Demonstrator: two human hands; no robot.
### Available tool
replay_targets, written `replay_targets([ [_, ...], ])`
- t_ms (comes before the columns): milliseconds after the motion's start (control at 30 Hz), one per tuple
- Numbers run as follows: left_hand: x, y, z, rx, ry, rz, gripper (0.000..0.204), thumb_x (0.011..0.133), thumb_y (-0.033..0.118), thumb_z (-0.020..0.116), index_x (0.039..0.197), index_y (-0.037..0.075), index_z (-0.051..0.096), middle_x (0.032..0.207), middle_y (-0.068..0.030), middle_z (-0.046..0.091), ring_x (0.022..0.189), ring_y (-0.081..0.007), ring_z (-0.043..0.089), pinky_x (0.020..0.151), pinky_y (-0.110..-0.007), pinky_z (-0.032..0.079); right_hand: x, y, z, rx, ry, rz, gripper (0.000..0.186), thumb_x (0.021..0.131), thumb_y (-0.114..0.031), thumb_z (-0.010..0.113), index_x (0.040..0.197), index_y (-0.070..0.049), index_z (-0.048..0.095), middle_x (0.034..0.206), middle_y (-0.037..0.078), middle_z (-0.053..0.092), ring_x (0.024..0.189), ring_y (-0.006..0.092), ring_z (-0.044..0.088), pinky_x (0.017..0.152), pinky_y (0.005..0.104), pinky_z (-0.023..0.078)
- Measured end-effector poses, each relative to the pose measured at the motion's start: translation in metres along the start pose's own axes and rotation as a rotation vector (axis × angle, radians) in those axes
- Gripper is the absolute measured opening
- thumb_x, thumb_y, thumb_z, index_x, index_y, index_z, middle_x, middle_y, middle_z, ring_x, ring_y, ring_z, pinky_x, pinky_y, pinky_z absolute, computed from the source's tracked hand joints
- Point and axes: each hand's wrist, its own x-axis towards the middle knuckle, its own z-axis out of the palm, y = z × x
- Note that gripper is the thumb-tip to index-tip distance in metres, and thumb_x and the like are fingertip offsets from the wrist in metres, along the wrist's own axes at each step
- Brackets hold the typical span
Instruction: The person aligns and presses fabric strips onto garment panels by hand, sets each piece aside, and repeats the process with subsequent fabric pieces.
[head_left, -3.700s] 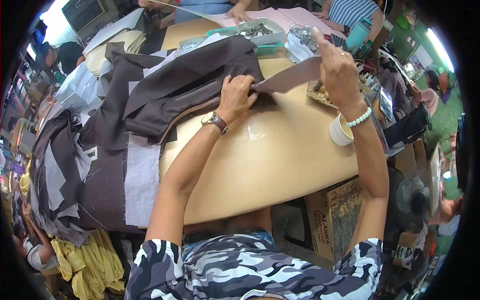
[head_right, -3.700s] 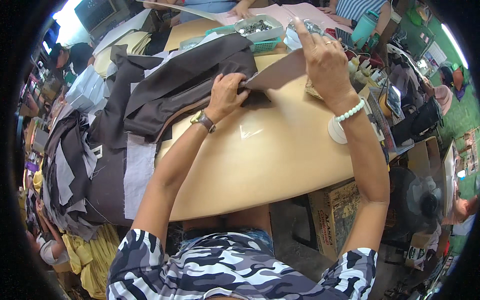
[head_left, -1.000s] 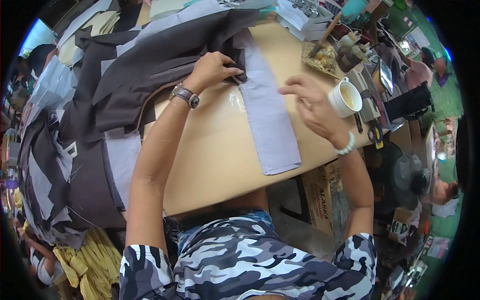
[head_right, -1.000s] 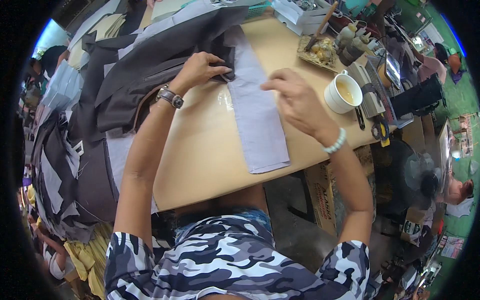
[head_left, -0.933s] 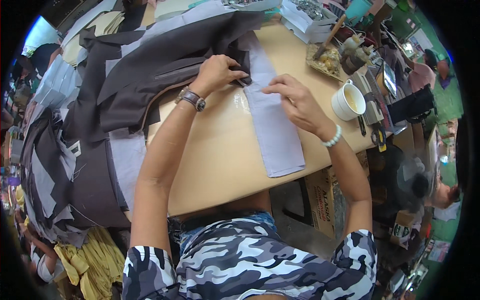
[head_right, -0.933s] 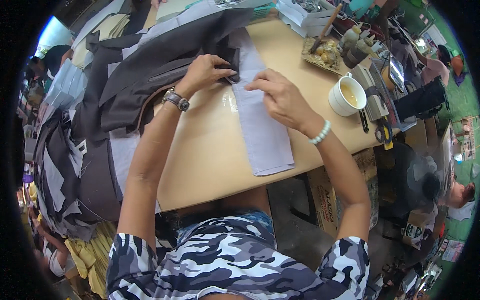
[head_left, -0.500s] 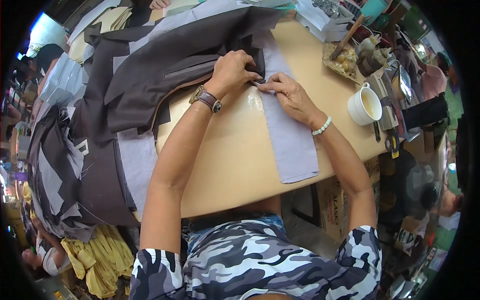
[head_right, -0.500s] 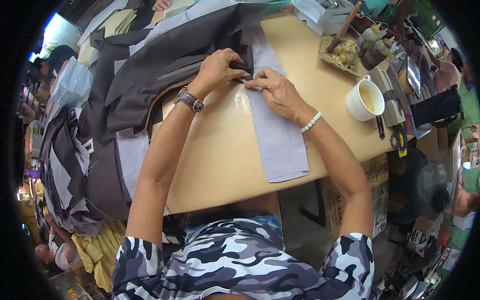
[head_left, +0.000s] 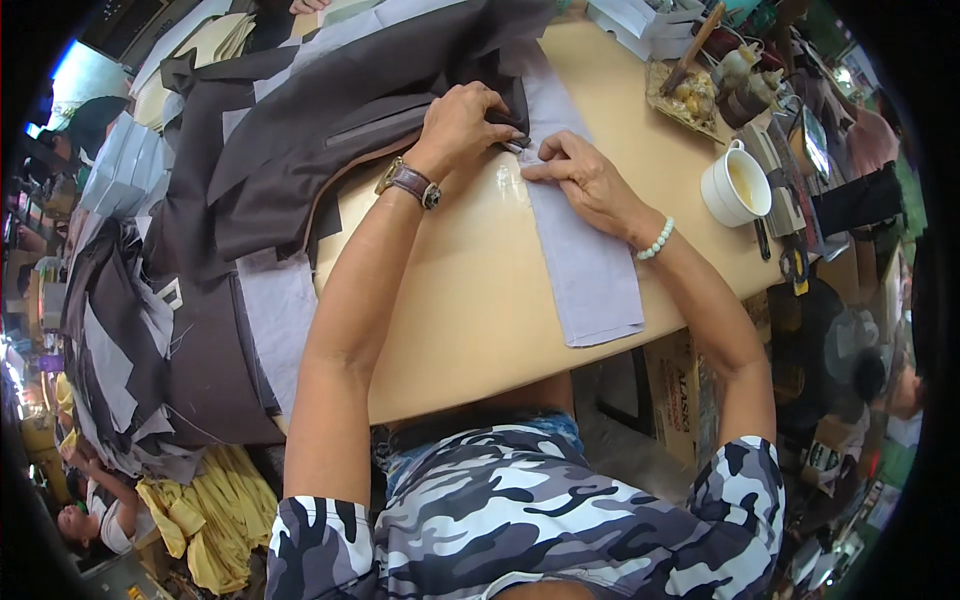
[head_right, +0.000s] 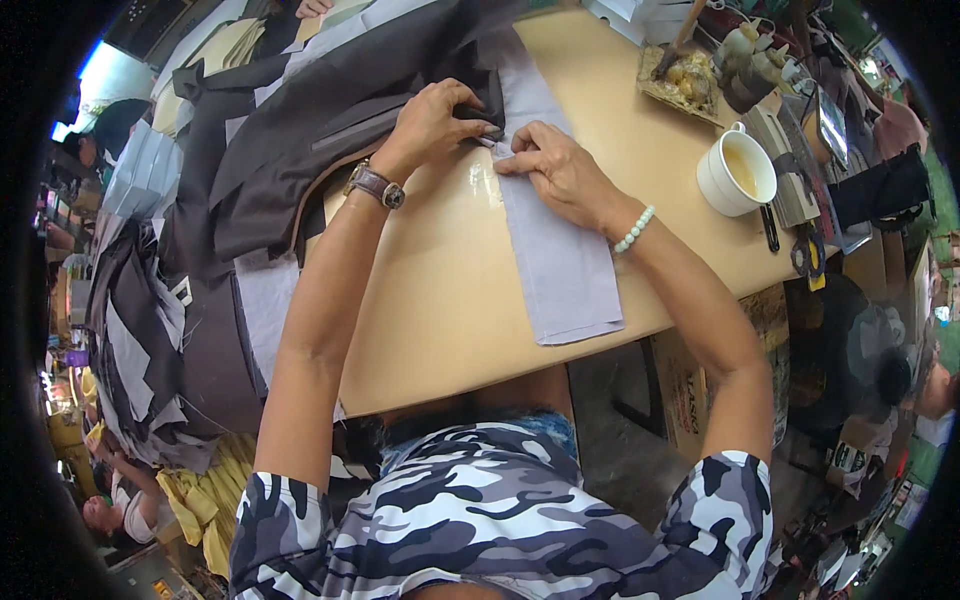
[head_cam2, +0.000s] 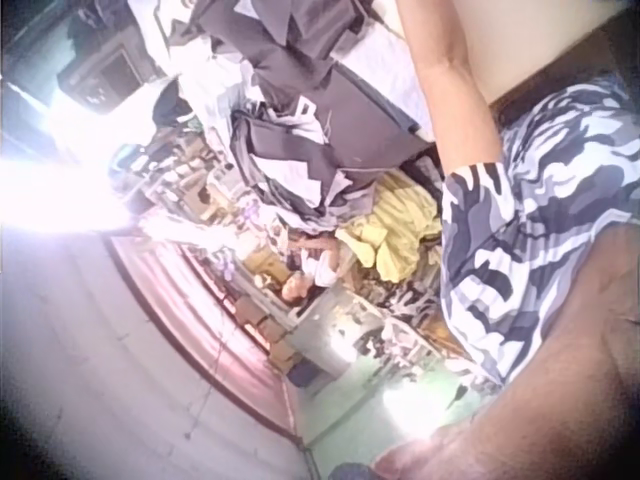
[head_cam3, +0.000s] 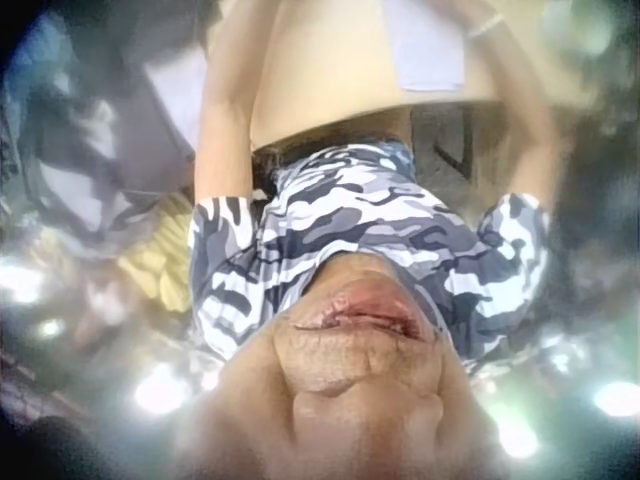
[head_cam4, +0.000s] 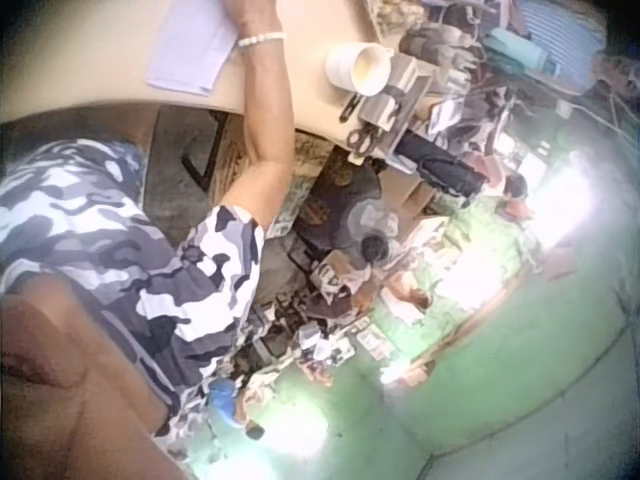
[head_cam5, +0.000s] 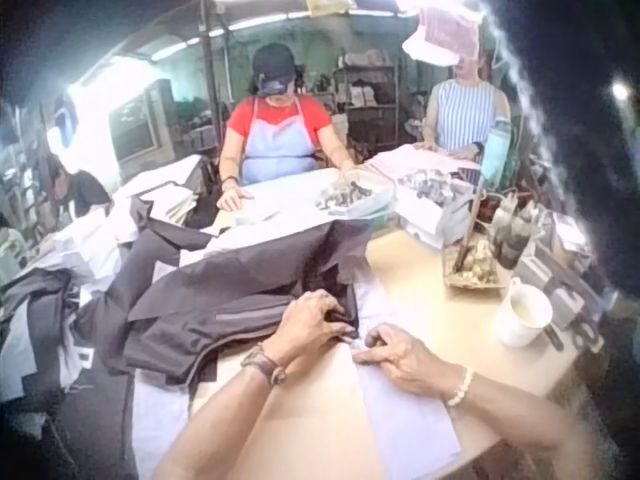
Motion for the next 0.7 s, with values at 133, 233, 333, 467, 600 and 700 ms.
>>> replay_targets([
  [133, 0.000, -0.005, 0.000, 0.005, 0.028, 0.042, 0.032, 0.070, 0.033, 0.075, 0.087, 0.006, 0.069, 0.093, -0.0097, 0.063, 0.091, -0.0287, 0.059, 0.079, -0.037, 0.046, -0.024, -0.021, -0.005, -0.032, -0.015, -0.084, 0.031, 0.071, 0.007, 0.053, 0.093, -0.007, 0.069, 0.097, 0.013, 0.054, 0.095, 0.0299, 0.054, 0.084, 0.0368, 0.045],
  [233, 0.000, -0.005, 0.000, 0.013, 0.007, 0.021, 0.032, 0.068, 0.035, 0.076, 0.088, 0.009, 0.071, 0.097, -0.0084, 0.064, 0.097, -0.0271, 0.058, 0.081, -0.039, 0.046, -0.047, -0.035, -0.008, 0.011, -0.062, -0.098, 0.030, 0.070, 0.006, 0.054, 0.092, -0.006, 0.069, 0.098, 0.014, 0.055, 0.094, 0.0301, 0.054, 0.084, 0.0369, 0.044],
  [333, -0.001, -0.002, -0.001, 0.022, 0.009, 0.027, 0.032, 0.068, 0.035, 0.076, 0.088, 0.010, 0.071, 0.098, -0.0085, 0.064, 0.097, -0.0272, 0.057, 0.082, -0.039, 0.046, -0.049, -0.036, -0.010, 0.031, -0.099, -0.056, 0.029, 0.073, 0.006, 0.052, 0.093, -0.005, 0.069, 0.099, 0.013, 0.055, 0.094, 0.0296, 0.055, 0.084, 0.0356, 0.044],
  [467, 0.000, -0.001, 0.001, 0.024, 0.019, 0.023, 0.033, 0.069, 0.035, 0.076, 0.088, 0.009, 0.070, 0.098, -0.0089, 0.064, 0.097, -0.0273, 0.058, 0.083, -0.038, 0.046, -0.020, -0.018, 0.001, -0.035, 0.039, -0.031, 0.030, 0.076, 0.008, 0.051, 0.097, -0.005, 0.068, 0.096, 0.013, 0.054, 0.091, 0.0286, 0.055, 0.083, 0.0348, 0.044],
  [600, -0.002, -0.003, 0.005, 0.022, 0.048, 0.040, 0.034, 0.069, 0.036, 0.075, 0.088, 0.008, 0.070, 0.097, -0.0091, 0.064, 0.096, -0.0276, 0.058, 0.083, -0.038, 0.046, -0.014, -0.012, 0.007, -0.065, 0.055, -0.027, 0.031, 0.073, 0.005, 0.050, 0.095, -0.005, 0.069, 0.094, 0.014, 0.055, 0.089, 0.0301, 0.054, 0.082, 0.0379, 0.045],
  [700, 0.001, -0.007, 0.005, 0.037, 0.045, 0.049, 0.036, 0.069, 0.037, 0.076, 0.089, 0.008, 0.070, 0.098, -0.0092, 0.064, 0.097, -0.0280, 0.058, 0.082, -0.038, 0.046, -0.033, -0.023, 0.002, -0.125, 0.029, -0.095, 0.032, 0.073, 0.004, 0.050, 0.097, -0.006, 0.068, 0.095, 0.014, 0.055, 0.088, 0.0310, 0.054, 0.080, 0.0380, 0.045],
])
